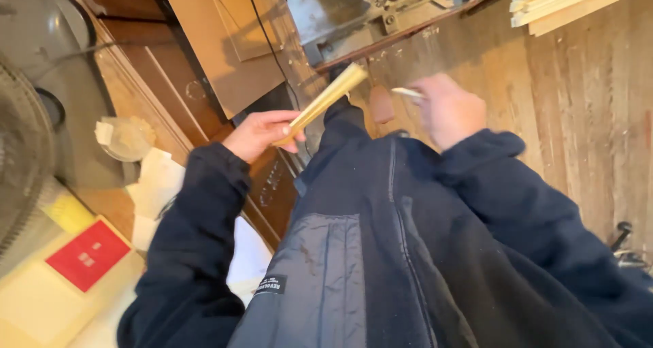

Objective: Cutting and organizing wooden frame moulding pieces using a guillotine cutter and a miter saw in a framing workshop.

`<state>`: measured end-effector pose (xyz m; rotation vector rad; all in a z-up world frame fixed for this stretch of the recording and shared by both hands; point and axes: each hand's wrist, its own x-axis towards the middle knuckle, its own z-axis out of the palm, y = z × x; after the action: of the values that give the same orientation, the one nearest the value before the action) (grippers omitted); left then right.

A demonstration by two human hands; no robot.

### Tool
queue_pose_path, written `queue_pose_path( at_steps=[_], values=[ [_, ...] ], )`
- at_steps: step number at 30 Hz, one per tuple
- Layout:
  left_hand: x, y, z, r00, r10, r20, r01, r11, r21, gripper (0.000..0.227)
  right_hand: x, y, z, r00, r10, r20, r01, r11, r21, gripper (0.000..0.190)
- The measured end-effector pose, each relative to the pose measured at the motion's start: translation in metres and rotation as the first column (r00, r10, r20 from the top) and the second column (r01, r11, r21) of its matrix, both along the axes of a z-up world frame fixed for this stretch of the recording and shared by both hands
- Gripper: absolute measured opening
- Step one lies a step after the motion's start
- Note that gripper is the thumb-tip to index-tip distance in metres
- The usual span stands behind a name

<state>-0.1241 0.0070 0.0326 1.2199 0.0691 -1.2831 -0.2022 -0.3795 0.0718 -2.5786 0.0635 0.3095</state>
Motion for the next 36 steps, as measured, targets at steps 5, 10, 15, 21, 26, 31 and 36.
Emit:
queue_pose_path(
  at_steps=[5,10,15,21,26,31,36],
  values=[
    [-0.08,-0.094,-0.032,0.934,0.233,-0.272,-0.309,0.907,-0.286,0.056,-0.107,-0.095,-0.045,0.956,-0.259,-0.139,0.282,0.941,0.186,0.022],
    [-0.149,-0.2,-0.05,0.873,0.173,-0.457,-0.394,0.802,-0.449,0.059,-0.242,-0.128,-0.116,0.787,-0.469,-0.402,0.615,0.531,0.583,0.023],
    [-0.19,-0.271,-0.03,0.907,0.091,-0.411,-0.276,0.866,-0.417,0.062,-0.287,-0.133,-0.103,0.814,-0.474,-0.336,0.556,0.472,0.684,0.017],
    [-0.216,-0.306,-0.019,0.916,-0.019,-0.401,-0.166,0.891,-0.423,0.061,-0.237,-0.15,-0.036,0.775,-0.502,-0.384,0.568,0.286,0.772,0.024],
    [-0.219,-0.323,-0.018,0.948,-0.05,-0.316,-0.069,0.933,-0.354,0.058,-0.228,-0.154,-0.061,0.82,-0.483,-0.307,0.487,0.307,0.818,0.025],
    [-0.206,-0.348,-0.016,0.993,-0.06,-0.103,0.027,0.955,-0.294,0.047,-0.211,-0.161,-0.067,0.831,-0.472,-0.294,0.454,0.269,0.849,0.025],
    [-0.179,-0.381,-0.013,0.997,0.064,0.041,-0.056,0.982,-0.183,0.029,-0.171,-0.171,-0.032,0.864,-0.384,-0.326,0.456,0.323,0.829,0.023]
  ],
)
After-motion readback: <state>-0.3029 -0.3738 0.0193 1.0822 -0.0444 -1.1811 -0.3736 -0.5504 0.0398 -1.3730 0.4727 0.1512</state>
